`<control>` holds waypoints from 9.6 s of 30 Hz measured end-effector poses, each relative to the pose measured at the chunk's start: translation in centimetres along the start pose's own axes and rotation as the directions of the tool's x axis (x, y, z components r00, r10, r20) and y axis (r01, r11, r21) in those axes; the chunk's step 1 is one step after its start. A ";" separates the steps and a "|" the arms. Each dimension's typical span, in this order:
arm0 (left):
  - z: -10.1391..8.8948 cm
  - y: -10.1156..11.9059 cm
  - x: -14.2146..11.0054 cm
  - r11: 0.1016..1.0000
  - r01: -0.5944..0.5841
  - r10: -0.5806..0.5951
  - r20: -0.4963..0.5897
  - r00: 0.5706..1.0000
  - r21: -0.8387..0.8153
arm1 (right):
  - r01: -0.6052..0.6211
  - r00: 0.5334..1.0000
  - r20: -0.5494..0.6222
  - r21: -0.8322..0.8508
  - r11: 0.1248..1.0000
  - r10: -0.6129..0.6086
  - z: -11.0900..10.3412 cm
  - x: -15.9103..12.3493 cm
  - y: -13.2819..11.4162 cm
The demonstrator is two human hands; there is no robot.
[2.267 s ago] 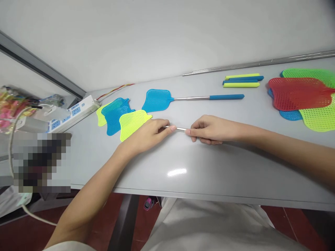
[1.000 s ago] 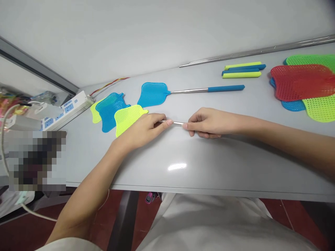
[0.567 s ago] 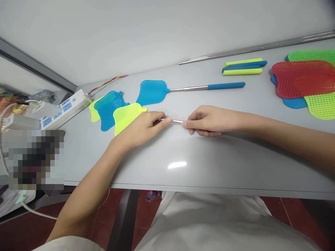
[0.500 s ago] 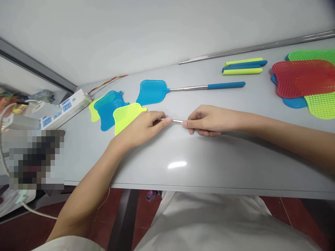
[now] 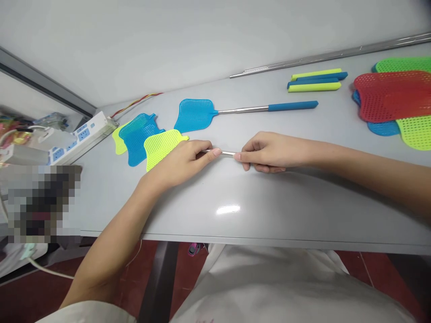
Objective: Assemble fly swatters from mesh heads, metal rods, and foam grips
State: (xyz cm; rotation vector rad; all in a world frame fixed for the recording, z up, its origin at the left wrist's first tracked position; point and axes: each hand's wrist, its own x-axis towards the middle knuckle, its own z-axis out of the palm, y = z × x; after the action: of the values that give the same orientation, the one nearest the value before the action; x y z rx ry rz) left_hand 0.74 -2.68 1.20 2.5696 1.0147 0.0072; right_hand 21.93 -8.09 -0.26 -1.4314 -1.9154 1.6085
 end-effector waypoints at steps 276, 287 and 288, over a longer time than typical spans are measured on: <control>1.8 1.9 -1.2 0.927 -0.201 0.189 0.068 0.980 0.315 | 0.012 0.998 0.065 -0.014 1.000 -0.011 0.4 -0.6 -0.3; -0.5 0.6 -0.9 0.980 -0.154 0.141 0.111 0.984 0.123 | -0.091 0.989 0.139 0.308 0.947 0.050 0.7 0.2 -0.2; -0.6 0.4 -0.9 0.984 -0.143 0.131 0.117 0.984 0.102 | -0.083 0.987 0.158 0.309 0.948 0.035 0.5 0.2 -0.2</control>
State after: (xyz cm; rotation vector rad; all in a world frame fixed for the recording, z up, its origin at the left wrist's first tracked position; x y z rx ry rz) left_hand 0.29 -3.37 2.02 2.7016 0.8170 -0.1562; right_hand 21.37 -8.20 -0.37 -1.2771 -1.6052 1.9956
